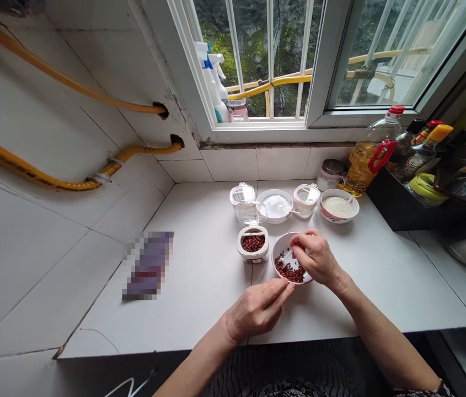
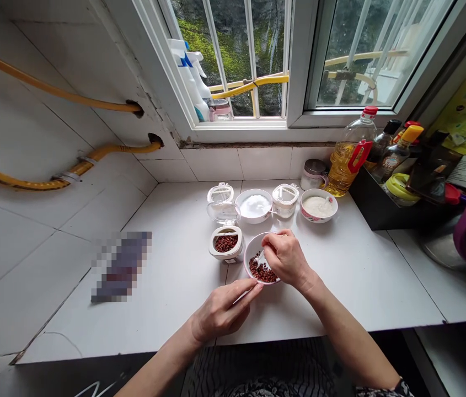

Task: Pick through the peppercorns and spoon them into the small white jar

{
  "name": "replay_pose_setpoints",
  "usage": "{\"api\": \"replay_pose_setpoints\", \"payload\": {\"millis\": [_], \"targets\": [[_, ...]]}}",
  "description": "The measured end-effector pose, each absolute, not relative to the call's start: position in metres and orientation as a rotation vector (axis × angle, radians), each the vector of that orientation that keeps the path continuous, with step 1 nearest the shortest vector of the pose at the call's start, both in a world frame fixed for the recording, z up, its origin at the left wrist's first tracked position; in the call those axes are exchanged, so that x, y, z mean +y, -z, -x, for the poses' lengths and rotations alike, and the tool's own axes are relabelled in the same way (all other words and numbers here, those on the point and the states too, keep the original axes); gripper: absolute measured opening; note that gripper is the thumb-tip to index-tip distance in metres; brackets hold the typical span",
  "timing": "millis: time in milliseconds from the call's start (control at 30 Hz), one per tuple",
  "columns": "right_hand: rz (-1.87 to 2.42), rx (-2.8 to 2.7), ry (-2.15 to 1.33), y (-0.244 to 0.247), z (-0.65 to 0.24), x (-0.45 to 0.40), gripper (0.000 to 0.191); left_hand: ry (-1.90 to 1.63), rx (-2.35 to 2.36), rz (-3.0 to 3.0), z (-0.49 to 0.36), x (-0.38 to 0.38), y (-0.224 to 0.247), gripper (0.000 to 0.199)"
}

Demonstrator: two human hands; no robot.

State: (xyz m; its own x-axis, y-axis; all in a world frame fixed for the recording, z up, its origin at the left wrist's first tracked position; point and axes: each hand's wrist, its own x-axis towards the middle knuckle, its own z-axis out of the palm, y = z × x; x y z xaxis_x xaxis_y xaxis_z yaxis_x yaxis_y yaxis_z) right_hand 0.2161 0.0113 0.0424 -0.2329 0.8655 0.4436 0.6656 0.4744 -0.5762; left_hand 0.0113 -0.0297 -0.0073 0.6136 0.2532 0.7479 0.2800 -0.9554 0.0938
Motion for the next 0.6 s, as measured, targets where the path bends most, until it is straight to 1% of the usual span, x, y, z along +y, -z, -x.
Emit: {"api": "replay_pose_setpoints", "payload": {"millis": [233, 367, 500, 600], "targets": [[1.394, -1.731, -0.578, -0.0488, -0.2202, 0.0104, 0.018, 1.285, -0.470, 2.784, -0.0111, -0.0295, 0.0064, 0.046], [1.413, -1.689, -0.585, -0.0507, -0.2240, 0.0114, 0.017, 1.296, -0.448, 2.787, -0.0112, -0.0297, 0.0058, 0.044], [1.425, -1.712, -0.547, -0.0499, -0.2235, 0.0121, 0.017, 1.295, -0.458, 2.787, -0.0116, -0.0295, 0.0064, 0.046], [1.409, -1.694, -0.587, -0.0500, -0.2224, 0.0122, 0.017, 1.295, -0.453, 2.785, -0.0115, -0.0292, 0.0073, 0.046]]}}
